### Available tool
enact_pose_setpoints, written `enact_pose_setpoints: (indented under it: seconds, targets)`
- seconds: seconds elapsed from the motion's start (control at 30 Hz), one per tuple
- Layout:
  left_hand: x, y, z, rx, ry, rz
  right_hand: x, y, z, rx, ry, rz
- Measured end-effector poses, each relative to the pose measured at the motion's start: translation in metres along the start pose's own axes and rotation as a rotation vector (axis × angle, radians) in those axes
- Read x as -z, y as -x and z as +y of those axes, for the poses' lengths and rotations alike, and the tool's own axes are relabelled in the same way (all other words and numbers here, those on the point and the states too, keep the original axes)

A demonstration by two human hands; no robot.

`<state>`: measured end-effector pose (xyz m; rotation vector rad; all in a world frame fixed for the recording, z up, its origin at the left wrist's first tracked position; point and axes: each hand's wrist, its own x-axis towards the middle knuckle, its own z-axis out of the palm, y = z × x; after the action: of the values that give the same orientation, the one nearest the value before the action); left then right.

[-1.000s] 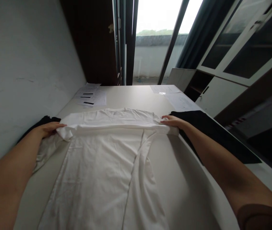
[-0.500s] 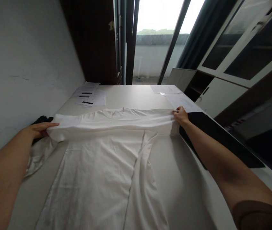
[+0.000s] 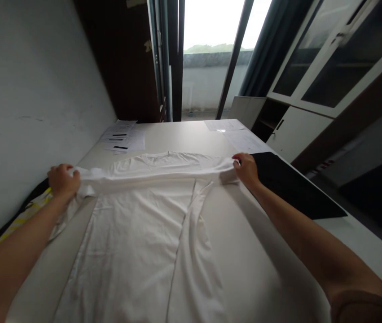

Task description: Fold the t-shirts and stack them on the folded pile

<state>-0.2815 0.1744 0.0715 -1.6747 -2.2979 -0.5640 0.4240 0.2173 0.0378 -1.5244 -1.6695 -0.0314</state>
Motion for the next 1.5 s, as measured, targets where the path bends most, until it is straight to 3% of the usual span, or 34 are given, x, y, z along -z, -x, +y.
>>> enact_pose_setpoints:
  seconds: [0.1, 0.2, 0.27, 0.33, 0.43, 0.53, 0.6, 0.8, 0.97, 1.07, 1.2, 1.27, 1.33, 1.43, 1.5]
  targets:
    - [-0.002, 0.048, 0.053, -0.291, 0.082, -0.017, 0.012, 0.056, -0.070, 0.372, -0.222, -0.434]
    - [-0.001, 0.119, 0.112, -0.616, 0.253, -0.241, 0.024, 0.115, -0.143, 0.672, -0.318, -0.790]
    - [0.006, 0.173, 0.142, -0.737, 0.332, -0.357, 0.032, 0.147, -0.177, 0.804, -0.319, -0.908]
    - [0.019, 0.226, 0.159, -0.781, 0.387, -0.402, 0.039, 0.167, -0.195, 0.902, -0.255, -0.971]
    - [0.043, 0.297, 0.159, -0.754, 0.420, -0.376, 0.054, 0.180, -0.201, 0.994, -0.100, -1.038]
    - [0.066, 0.348, 0.131, -0.714, 0.391, -0.371, 0.079, 0.184, -0.193, 1.004, -0.045, -1.017]
    - [0.080, 0.370, 0.106, -0.694, 0.354, -0.381, 0.098, 0.188, -0.184, 0.978, -0.056, -0.997]
    - [0.102, 0.388, 0.045, -0.690, 0.256, -0.439, 0.150, 0.209, -0.153, 0.809, 0.013, -1.036]
    - [0.100, 0.382, 0.028, -0.653, 0.213, -0.440, 0.184, 0.232, -0.133, 0.654, -0.017, -1.110]
    - [0.103, 0.372, 0.034, -0.627, 0.230, -0.413, 0.198, 0.240, -0.122, 0.555, -0.075, -1.224]
    - [0.116, 0.353, 0.054, -0.572, 0.290, -0.420, 0.211, 0.234, -0.118, 0.363, -0.143, -1.577]
    - [0.123, 0.347, 0.067, -0.595, 0.337, -0.475, 0.215, 0.229, -0.124, 0.307, -0.184, -1.680]
    - [0.127, 0.345, 0.082, -0.644, 0.390, -0.521, 0.217, 0.226, -0.134, 0.298, -0.263, -1.642]
    - [0.126, 0.342, 0.103, -0.716, 0.423, -0.571, 0.212, 0.229, -0.150, 0.339, -0.343, -1.424]
    - [0.121, 0.333, 0.116, -0.736, 0.414, -0.602, 0.202, 0.232, -0.154, 0.352, -0.339, -1.425]
